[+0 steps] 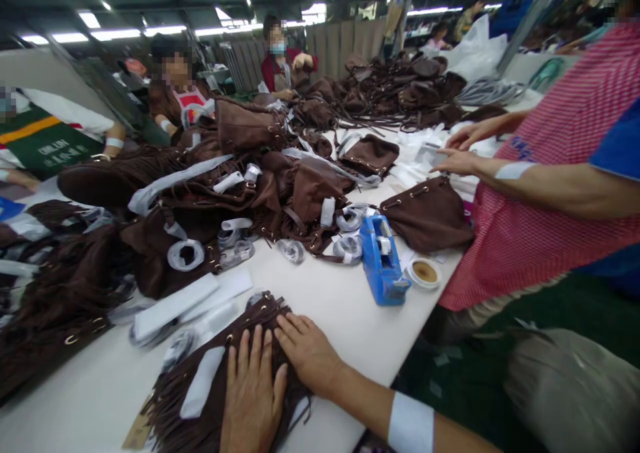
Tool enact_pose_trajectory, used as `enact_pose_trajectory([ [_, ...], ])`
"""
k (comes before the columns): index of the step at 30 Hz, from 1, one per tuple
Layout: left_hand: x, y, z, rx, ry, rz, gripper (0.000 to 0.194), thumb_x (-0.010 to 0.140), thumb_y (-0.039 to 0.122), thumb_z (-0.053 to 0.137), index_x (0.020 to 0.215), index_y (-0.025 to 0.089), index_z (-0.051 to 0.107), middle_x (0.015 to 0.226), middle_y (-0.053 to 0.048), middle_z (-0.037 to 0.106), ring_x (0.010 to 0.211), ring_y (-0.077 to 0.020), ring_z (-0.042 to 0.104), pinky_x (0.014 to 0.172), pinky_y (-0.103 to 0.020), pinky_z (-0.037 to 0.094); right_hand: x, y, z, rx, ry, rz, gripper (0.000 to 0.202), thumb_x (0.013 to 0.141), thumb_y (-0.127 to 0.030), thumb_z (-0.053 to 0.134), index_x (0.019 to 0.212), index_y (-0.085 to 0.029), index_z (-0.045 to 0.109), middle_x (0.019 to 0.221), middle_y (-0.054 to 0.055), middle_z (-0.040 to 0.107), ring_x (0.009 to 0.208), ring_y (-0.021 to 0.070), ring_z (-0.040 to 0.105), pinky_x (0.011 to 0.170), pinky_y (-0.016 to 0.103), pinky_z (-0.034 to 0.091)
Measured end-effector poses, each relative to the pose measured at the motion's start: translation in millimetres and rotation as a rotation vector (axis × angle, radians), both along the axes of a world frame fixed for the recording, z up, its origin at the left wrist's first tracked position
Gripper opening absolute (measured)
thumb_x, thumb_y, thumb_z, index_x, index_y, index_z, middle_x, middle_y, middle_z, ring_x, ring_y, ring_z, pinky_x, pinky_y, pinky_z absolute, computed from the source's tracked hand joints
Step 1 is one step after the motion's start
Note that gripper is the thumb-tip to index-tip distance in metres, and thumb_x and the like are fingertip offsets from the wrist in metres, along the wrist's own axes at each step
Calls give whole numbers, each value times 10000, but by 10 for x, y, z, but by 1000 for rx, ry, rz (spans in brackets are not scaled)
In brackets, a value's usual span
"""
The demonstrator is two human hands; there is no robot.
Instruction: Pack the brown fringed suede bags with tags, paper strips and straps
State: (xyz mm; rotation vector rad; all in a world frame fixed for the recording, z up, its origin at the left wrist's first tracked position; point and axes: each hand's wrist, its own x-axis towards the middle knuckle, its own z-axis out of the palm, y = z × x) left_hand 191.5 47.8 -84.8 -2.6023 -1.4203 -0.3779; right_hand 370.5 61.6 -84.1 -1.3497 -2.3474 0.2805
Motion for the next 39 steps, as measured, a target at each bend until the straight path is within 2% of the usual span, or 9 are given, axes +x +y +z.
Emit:
enact_pose_trajectory([
  [4,-17,23,-34,55,14,18,609,899,395,525,1441,132,431,1547,-160,390,1464,-376,274,1143,-624,310,20,17,-62,-29,-83,-16,455,966,-232,492,1407,-120,482,1494,145,459,1360,306,434,1110,523,391],
  [7,-20,34,-50,107,7,18,602,893,406,542,1431,150,450,1535,-144,416,1455,-371,298,1132,-604,336,14,104,80,19,-71,-29,393,961,-209,502,1348,-159,549,1413,117,556,1300,294,501,1107,530,395],
  [10,-16,15,-43,102,1,52,604,901,397,532,1439,140,434,1550,-134,395,1466,-361,274,1151,-591,320,-68,300,198,113,-47,31,418,983,-196,468,1399,-181,504,1471,103,499,1378,271,421,1156,506,346],
  [13,-19,-7,-31,90,7,95,610,912,416,511,1444,130,426,1567,-132,366,1473,-356,259,1148,-576,330,-157,526,111,120,-71,178,489,981,-178,468,1468,-167,416,1537,107,405,1434,252,344,1161,466,363],
  [17,-24,-6,-19,147,5,98,609,915,444,505,1445,152,435,1562,-123,377,1465,-355,280,1124,-553,368,-167,691,-126,71,-97,191,536,960,-121,467,1486,-188,390,1525,105,424,1425,221,367,1122,432,427],
  [21,0,-47,108,32,-78,118,583,946,421,468,1457,144,411,1554,-127,392,1472,-340,269,1160,-573,333,-132,635,-35,79,-87,215,552,935,-83,454,1475,-185,408,1508,114,449,1416,217,377,1117,433,423],
  [27,-24,-119,272,-196,-366,89,568,945,383,491,1442,123,402,1551,-150,383,1492,-324,213,1233,-593,167,-263,461,150,7,-39,-138,482,965,-218,479,1431,-113,420,1380,175,521,1278,259,467,1062,424,446],
  [36,-127,-65,257,-257,-569,73,117,896,198,518,994,205,581,1170,-86,617,1260,-247,508,1229,-532,217,-278,470,6,3,-113,-132,413,989,-257,472,1385,-141,454,1255,144,567,1138,267,492,995,405,464],
  [39,-164,-27,273,-301,-639,62,107,879,168,519,930,229,590,1082,-47,657,1172,-229,566,1221,-543,215,-299,484,26,6,-123,-125,412,986,-235,468,1381,-120,455,1253,162,572,1128,275,498,985,418,464],
])
